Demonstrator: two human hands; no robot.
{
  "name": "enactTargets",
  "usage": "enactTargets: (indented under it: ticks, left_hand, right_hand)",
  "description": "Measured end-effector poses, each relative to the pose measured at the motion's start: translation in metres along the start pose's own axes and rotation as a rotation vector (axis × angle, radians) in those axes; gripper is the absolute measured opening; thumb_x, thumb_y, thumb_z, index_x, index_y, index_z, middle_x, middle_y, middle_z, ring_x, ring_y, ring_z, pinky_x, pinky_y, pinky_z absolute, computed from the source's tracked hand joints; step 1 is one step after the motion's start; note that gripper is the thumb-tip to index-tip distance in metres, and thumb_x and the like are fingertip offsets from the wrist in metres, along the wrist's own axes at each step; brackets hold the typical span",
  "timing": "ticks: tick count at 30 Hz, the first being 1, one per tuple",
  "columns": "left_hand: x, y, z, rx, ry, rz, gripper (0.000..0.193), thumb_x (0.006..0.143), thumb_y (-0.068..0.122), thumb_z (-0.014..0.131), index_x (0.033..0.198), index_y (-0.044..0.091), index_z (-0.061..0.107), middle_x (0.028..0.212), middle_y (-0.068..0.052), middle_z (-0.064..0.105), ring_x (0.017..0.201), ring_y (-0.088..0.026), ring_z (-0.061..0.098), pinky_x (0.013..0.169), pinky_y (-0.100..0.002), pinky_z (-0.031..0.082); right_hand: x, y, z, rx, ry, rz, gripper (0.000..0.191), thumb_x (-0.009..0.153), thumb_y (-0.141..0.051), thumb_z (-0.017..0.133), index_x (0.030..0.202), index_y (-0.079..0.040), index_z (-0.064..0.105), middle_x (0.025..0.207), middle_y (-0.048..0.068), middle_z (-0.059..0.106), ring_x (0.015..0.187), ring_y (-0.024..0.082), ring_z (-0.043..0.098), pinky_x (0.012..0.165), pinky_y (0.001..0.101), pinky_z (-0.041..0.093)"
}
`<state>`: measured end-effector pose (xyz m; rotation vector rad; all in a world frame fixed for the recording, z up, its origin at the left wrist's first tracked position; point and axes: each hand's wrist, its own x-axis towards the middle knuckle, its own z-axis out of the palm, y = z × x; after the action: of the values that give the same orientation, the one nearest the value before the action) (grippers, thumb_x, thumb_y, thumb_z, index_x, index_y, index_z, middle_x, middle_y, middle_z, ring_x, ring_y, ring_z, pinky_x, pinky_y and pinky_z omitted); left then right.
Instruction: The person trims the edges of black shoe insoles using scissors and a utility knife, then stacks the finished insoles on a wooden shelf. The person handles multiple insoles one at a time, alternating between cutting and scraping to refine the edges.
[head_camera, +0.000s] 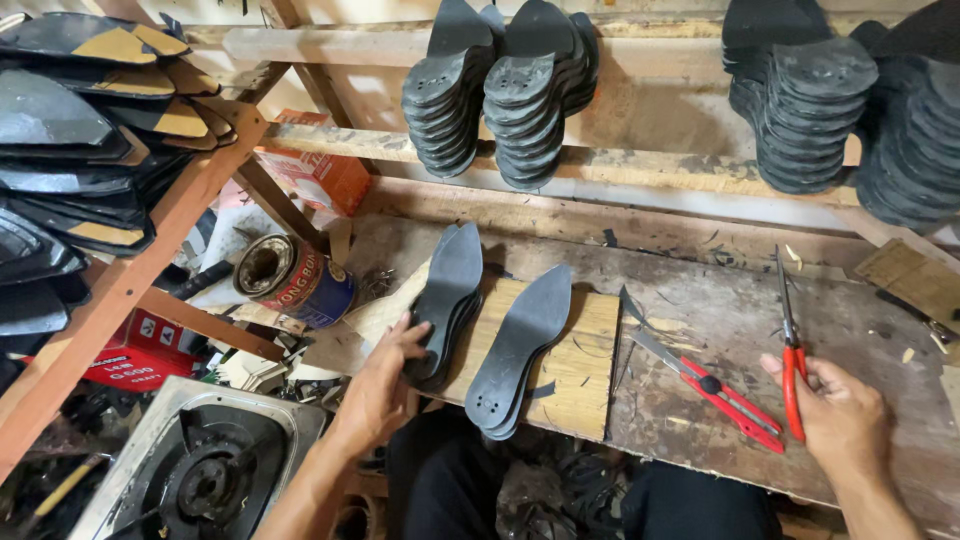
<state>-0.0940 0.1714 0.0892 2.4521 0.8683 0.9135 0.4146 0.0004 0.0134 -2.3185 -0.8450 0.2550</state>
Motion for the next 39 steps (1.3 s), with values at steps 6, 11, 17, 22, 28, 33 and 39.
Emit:
enactTargets:
  ticks: [6,11,17,22,28,33,39]
  left_hand:
    - [-0.003,0.027,0.015,0.113,0.185,-0.030,0.052,0.076,-0.015,0.051,0.125,0.002,0.056,0.142,-0.020,0.059,0.149,-0.042,0.040,0.122,-0.051,0.035]
    - [0.022,0.059,0.052,-0.013,0.068,-0.062,0.040,0.087,0.002,0.066,0.126,0.000,0.058,0.140,-0.022,0.059,0.143,-0.043,0.046,0.115,-0.049,0.041]
    - [0.049,0.079,0.081,-0.012,-0.076,-0.251,0.038,0.088,0.016,0.070,0.123,0.003,0.063,0.143,-0.020,0.055,0.131,-0.040,0.052,0.105,-0.045,0.045]
    - [0.039,0.083,0.079,-0.186,0.166,-0.171,0.042,0.088,0.010,0.070,0.128,0.001,0.063,0.138,-0.018,0.064,0.131,-0.036,0.063,0.109,-0.042,0.050]
    - [0.002,0.119,0.072,-1.590,0.215,-0.521,0.059,0.092,0.028,0.059,0.143,-0.002,0.051,0.132,-0.025,0.067,0.111,-0.032,0.069,0.100,-0.043,0.054]
    - [-0.020,0.137,0.085,-1.643,0.182,-0.767,0.064,0.094,0.038,0.056,0.137,-0.008,0.051,0.127,-0.024,0.069,0.101,-0.032,0.072,0.088,-0.045,0.058]
    - [-0.050,0.126,0.112,-1.558,0.161,-0.640,0.057,0.097,0.030,0.062,0.136,-0.011,0.055,0.123,-0.023,0.072,0.112,-0.028,0.071,0.100,-0.040,0.055]
  right_hand:
    - [0.001,0.002,0.001,-0.057,0.045,-0.080,0.050,0.089,-0.058,0.079,0.103,-0.010,0.081,0.060,0.010,0.059,0.050,0.020,0.056,0.058,0.0383,0.045]
    - [0.000,0.002,0.001,0.022,0.021,-0.052,0.051,0.087,-0.057,0.078,0.102,-0.008,0.079,0.060,0.009,0.062,0.059,0.020,0.055,0.059,0.0378,0.045]
    - [-0.001,-0.007,-0.003,0.040,0.032,-0.065,0.052,0.086,-0.057,0.078,0.106,-0.009,0.080,0.067,0.007,0.062,0.059,0.019,0.057,0.061,0.0361,0.046]
    - [-0.001,-0.003,0.000,0.075,0.016,-0.051,0.055,0.086,-0.059,0.076,0.108,-0.009,0.080,0.068,0.008,0.063,0.061,0.020,0.058,0.062,0.0379,0.047]
    - [0.006,0.009,0.006,-0.038,0.051,-0.098,0.058,0.087,-0.064,0.074,0.107,-0.010,0.080,0.067,0.007,0.068,0.064,0.021,0.064,0.066,0.0380,0.050]
    - [0.008,0.011,0.005,-0.064,0.037,-0.098,0.055,0.090,-0.065,0.073,0.103,-0.012,0.080,0.071,0.007,0.066,0.065,0.023,0.064,0.065,0.0389,0.049]
    - [0.008,0.012,0.007,-0.013,-0.003,-0.057,0.053,0.088,-0.063,0.075,0.101,-0.012,0.079,0.069,0.007,0.066,0.062,0.022,0.062,0.063,0.0382,0.049]
